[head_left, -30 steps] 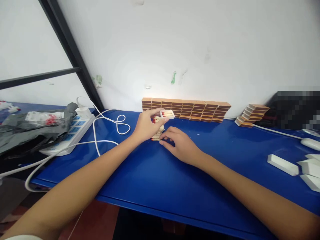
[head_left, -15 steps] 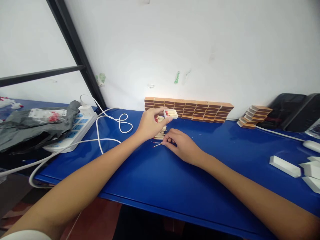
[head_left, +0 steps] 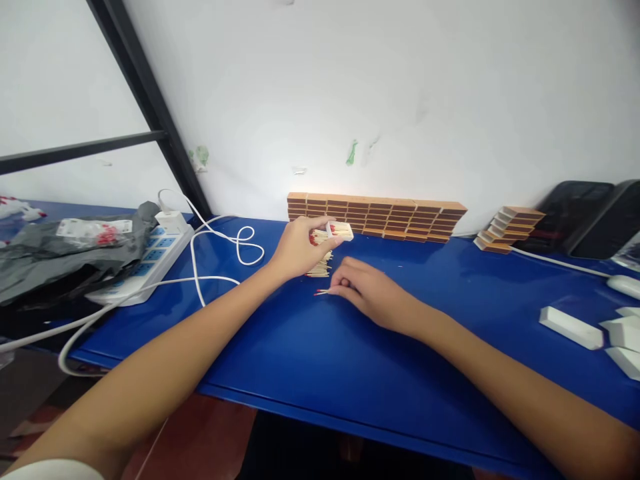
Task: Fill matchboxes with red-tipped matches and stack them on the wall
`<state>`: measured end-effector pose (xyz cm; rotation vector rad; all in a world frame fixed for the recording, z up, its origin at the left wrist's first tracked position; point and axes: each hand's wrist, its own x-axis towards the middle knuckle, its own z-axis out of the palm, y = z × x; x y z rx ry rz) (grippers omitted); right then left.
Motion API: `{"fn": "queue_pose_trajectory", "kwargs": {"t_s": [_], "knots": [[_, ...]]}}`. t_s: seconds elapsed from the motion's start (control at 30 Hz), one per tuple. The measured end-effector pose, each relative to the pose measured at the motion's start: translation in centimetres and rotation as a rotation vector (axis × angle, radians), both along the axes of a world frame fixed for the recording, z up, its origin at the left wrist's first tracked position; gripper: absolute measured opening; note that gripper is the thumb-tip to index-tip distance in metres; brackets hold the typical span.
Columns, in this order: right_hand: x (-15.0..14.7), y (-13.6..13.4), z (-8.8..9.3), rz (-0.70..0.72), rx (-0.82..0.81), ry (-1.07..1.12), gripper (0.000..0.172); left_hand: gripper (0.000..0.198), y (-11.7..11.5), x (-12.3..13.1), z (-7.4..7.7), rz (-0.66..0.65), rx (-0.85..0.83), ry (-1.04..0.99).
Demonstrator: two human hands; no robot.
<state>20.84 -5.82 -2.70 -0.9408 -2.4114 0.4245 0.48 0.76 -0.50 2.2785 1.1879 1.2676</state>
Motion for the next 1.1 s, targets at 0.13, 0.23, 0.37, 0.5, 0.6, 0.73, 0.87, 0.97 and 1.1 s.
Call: {"fn": "queue_pose_trajectory", "kwargs": {"t_s": [0.13,0.23,0.37,0.5,0.6,0.73,0.87,0.97,1.1], "knots": [[3.3,1.0,0.8,-0.133,0.117,0.063,0.012,0.033,-0.1,-0.2,-0.1,-0.036,0.052,0.132],[5.0,2.1,1.2,-0.269,0.23,0.132,0.011,0.029,-0.7,0.1,-0.1,-0.097,0.035,0.169],[5.3,2.5,1.4,-0.338,0.301,0.201,0.009,0.035,-1.9,0.8,0.0,-0.186,-0.041,0.089],[4.8,1.9,1.6,-0.329,0.32,0.159,0.009,0.035,-2.8,1.3,0.1,-0.245,-0.107,0.053],[4.6,1.6,1.8,-0.33,0.33,0.115,0.011,0.034,-3.0,1.4,0.1,-0.281,-0.128,0.046],[4.6,1.6,1.9,-0.306,0.347,0.085,0.011,0.03,-3.2,1.5,0.2,-0.296,-0.112,0.042],[4.3,1.4,1.9,-0.262,0.377,0.106,0.014,0.031,-3.3,1.6,0.1,-0.255,-0.101,0.043],[4.2,1.2,1.9,-0.258,0.393,0.112,0.014,0.032,-3.3,1.7,-0.1,-0.25,-0.113,0.033],[4.1,1.0,1.9,-0.294,0.411,0.17,0.012,0.036,-2.7,1.6,-0.3,-0.154,-0.097,-0.052]]}}
